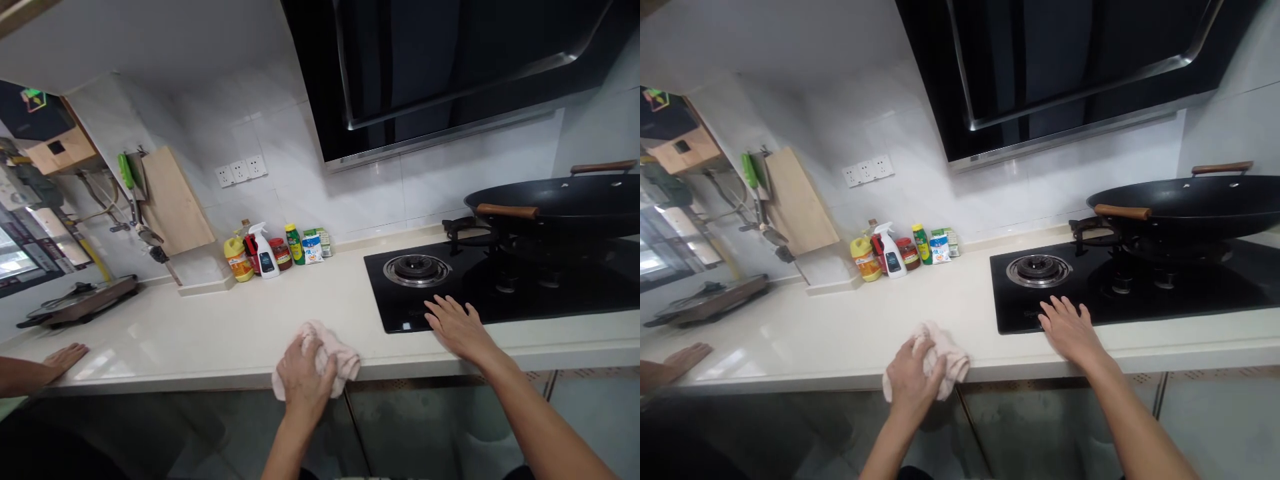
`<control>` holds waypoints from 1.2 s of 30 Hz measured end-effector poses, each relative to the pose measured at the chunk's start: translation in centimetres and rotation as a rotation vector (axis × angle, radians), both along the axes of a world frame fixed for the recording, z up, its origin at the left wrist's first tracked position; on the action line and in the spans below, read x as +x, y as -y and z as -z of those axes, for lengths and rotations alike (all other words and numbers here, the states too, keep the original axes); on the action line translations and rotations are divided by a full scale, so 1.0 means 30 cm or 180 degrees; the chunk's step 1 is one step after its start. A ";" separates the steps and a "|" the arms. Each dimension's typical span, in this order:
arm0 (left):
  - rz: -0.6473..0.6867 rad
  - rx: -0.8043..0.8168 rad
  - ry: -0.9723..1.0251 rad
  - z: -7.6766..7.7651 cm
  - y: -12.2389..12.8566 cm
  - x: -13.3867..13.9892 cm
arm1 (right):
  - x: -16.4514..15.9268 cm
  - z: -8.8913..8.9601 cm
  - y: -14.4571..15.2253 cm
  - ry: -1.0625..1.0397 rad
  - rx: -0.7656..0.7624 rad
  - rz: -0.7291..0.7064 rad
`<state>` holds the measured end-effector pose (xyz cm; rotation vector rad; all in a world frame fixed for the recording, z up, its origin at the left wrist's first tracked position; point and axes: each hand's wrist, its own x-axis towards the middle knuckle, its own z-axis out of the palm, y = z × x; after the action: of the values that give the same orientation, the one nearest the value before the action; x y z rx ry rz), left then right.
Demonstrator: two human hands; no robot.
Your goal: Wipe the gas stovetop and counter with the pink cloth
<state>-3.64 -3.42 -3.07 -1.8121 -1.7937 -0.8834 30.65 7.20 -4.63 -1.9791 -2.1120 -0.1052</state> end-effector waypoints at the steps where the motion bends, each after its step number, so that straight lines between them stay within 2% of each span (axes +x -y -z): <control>1: 0.0116 -0.0010 0.0001 -0.001 0.003 0.055 | 0.000 0.000 0.000 0.0006 0.0012 -0.0004; 6: 0.0900 -0.0237 -0.0070 0.008 0.028 0.299 | 0.001 -0.003 0.003 0.0006 0.0028 -0.0002; 8: 0.1122 -0.0228 -0.0135 0.016 0.036 0.350 | 0.000 -0.007 0.005 -0.0014 0.0027 -0.0017; 11: 0.1302 -0.0177 -0.0171 0.024 0.039 0.359 | -0.003 -0.015 0.009 -0.0047 -0.0002 -0.0017; 16: 0.1291 -0.0336 -0.0024 0.006 0.024 0.243 | -0.010 -0.028 0.016 -0.0123 -0.0006 0.0001; 24: 0.0778 -0.1137 0.0866 -0.087 -0.045 -0.103 | -0.013 -0.031 0.019 -0.0229 -0.0013 -0.0032; 27: 0.0357 -0.1376 0.0995 -0.128 -0.096 -0.196 | -0.014 -0.037 0.020 -0.0212 -0.0067 -0.0015; 31: -0.0235 -0.1436 0.0699 -0.155 -0.193 -0.233 | -0.015 -0.044 0.024 -0.0134 -0.0084 -0.0025; 36: -0.0389 -0.1687 0.0431 -0.155 -0.327 -0.179 | -0.015 -0.029 0.018 -0.0114 0.0028 -0.0003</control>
<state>-9.02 6.40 1.56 -1.9490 -2.3665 -0.5221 30.21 6.65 -3.75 -1.9603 -2.0865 -0.0781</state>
